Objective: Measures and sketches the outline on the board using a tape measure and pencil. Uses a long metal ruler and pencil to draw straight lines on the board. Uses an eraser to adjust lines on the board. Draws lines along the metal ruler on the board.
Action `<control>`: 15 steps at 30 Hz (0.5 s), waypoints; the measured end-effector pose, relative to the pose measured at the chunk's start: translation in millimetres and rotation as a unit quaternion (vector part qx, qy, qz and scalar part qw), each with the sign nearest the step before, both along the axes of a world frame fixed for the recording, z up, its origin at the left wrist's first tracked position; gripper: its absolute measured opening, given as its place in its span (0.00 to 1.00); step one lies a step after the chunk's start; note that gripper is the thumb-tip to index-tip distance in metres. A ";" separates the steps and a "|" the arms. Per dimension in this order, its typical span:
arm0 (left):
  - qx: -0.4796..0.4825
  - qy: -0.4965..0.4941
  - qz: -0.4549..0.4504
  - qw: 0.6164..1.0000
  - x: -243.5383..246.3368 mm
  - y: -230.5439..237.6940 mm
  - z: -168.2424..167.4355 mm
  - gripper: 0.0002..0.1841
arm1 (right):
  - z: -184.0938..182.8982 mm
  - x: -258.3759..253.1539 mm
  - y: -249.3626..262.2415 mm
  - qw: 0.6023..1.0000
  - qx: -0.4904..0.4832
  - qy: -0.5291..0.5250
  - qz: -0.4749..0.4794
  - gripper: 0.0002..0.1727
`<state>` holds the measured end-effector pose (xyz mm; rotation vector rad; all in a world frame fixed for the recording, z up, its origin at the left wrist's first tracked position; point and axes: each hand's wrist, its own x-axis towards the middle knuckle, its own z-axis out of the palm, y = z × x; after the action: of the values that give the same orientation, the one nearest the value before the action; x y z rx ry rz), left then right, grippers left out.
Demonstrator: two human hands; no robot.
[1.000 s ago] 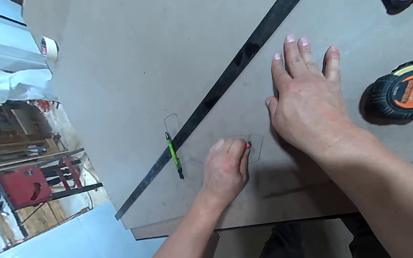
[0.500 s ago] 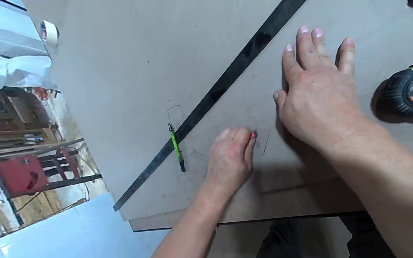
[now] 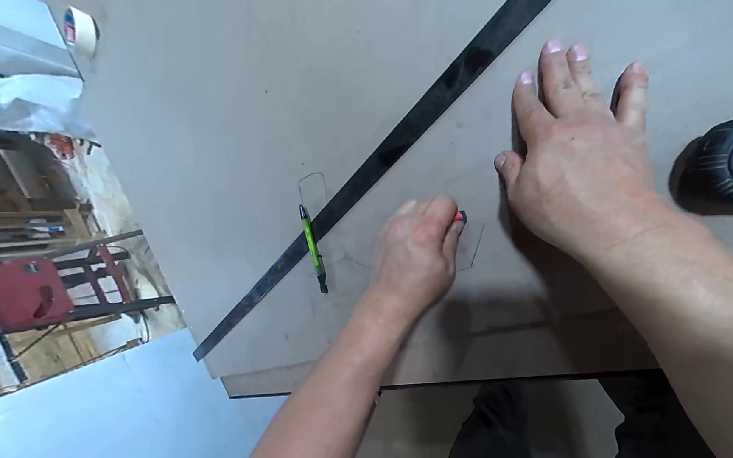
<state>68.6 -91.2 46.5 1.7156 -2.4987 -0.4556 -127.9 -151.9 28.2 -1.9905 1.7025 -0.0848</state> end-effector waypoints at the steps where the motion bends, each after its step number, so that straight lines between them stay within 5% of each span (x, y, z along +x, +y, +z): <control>1: 0.002 -0.001 0.004 1.000 0.9 5.2 1.5 0.10 | 0.8 1.0 0.4 1.000 -0.001 0.000 -0.003 0.39; 5: -0.001 -0.006 0.011 1.000 -0.5 0.0 -2.7 0.10 | -2.4 -8.2 -3.5 1.000 -0.019 -0.007 -0.002 0.39; 12: -0.009 0.081 0.249 0.965 41.4 -94.9 16.1 0.20 | -8.2 -1.8 1.9 0.999 -0.042 0.001 -0.012 0.40; 15: -0.013 0.021 0.262 0.965 93.6 -86.2 34.5 0.30 | -10.0 5.9 9.7 0.999 -0.049 -0.015 0.016 0.58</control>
<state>162.2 -177.4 80.9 2.2139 -1.8940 -0.3969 -122.0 -142.2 18.2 -2.0759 1.6768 -0.1911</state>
